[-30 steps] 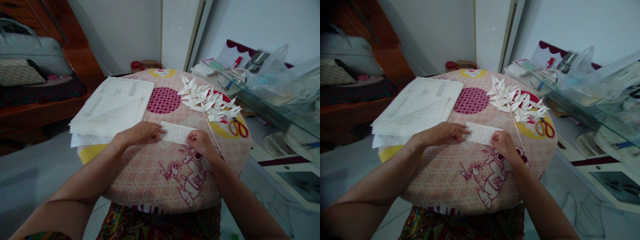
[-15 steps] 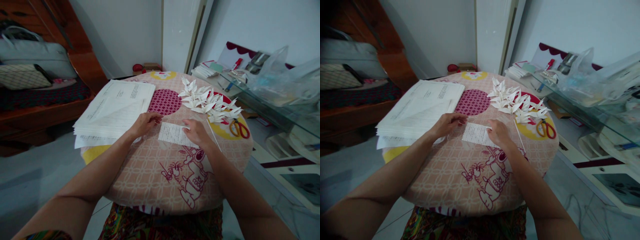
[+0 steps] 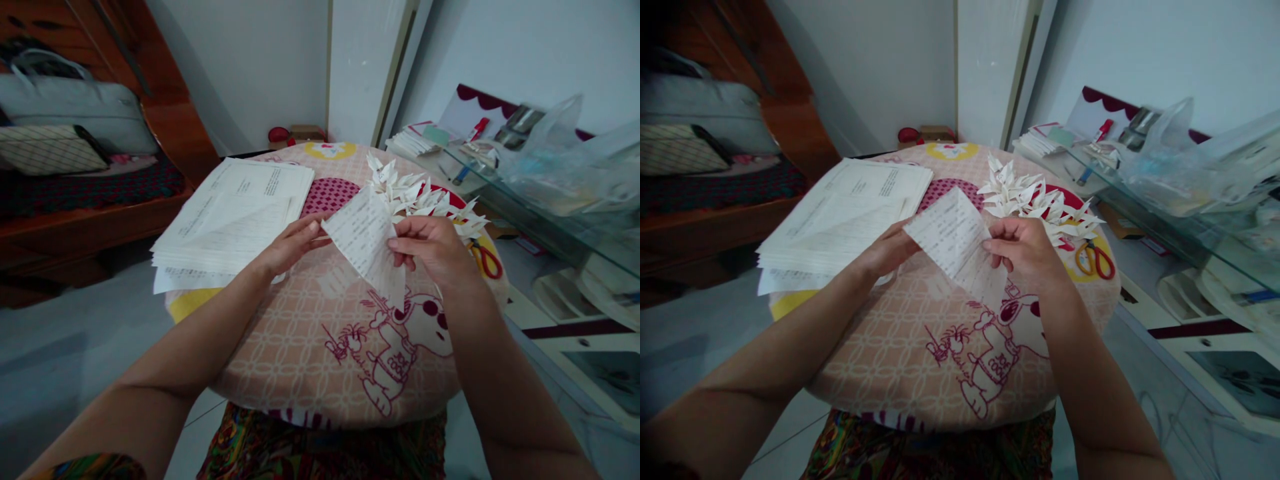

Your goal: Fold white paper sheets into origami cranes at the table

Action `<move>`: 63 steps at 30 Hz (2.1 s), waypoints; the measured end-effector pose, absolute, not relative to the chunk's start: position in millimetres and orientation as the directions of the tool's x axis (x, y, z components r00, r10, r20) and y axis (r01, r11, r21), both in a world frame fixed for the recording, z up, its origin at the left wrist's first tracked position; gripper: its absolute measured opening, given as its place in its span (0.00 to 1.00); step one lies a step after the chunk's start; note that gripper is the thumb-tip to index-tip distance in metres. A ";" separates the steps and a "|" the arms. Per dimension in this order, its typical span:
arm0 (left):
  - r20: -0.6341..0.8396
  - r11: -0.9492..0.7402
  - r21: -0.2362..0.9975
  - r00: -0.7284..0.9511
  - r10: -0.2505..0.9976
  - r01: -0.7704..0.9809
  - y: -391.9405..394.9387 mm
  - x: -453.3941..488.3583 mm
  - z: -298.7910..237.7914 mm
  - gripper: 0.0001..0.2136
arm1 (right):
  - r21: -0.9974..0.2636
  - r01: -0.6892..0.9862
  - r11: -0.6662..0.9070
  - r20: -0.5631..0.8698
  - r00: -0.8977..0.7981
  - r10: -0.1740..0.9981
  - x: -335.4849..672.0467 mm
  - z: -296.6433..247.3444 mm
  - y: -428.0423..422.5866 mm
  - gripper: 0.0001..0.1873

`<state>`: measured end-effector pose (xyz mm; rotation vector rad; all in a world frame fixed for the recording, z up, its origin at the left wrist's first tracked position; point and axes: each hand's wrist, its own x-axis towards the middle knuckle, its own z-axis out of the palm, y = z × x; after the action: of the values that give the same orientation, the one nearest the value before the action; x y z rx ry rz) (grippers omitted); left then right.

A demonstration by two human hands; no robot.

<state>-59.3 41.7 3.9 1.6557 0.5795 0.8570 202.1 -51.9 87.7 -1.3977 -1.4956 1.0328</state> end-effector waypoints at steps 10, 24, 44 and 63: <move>0.301 -0.177 0.951 0.619 0.725 -0.254 22.9 -37.5 7.7 0.23 | -0.999 0.016 -0.048 -0.049 -0.035 0.998 198.3 56.9 -61.3 0.10; 0.505 -0.873 0.486 0.829 0.241 -0.042 15.5 -56.5 28.0 0.14 | -0.545 0.688 0.479 0.515 -0.177 0.839 245.2 5.6 -91.6 0.08; 0.069 -0.523 0.779 0.782 0.620 0.347 19.3 -49.1 5.8 0.11 | -0.736 0.649 0.192 0.160 -0.110 0.981 235.8 3.5 -103.9 0.13; -0.036 -0.238 0.673 0.353 0.935 0.700 22.6 -33.4 1.5 0.10 | -0.419 0.889 -0.183 0.060 0.229 0.972 219.1 1.5 -69.1 0.15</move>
<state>-33.4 22.6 1.5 2.0191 1.4173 0.5073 219.1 -69.1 1.5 -2.1432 -1.7205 0.3112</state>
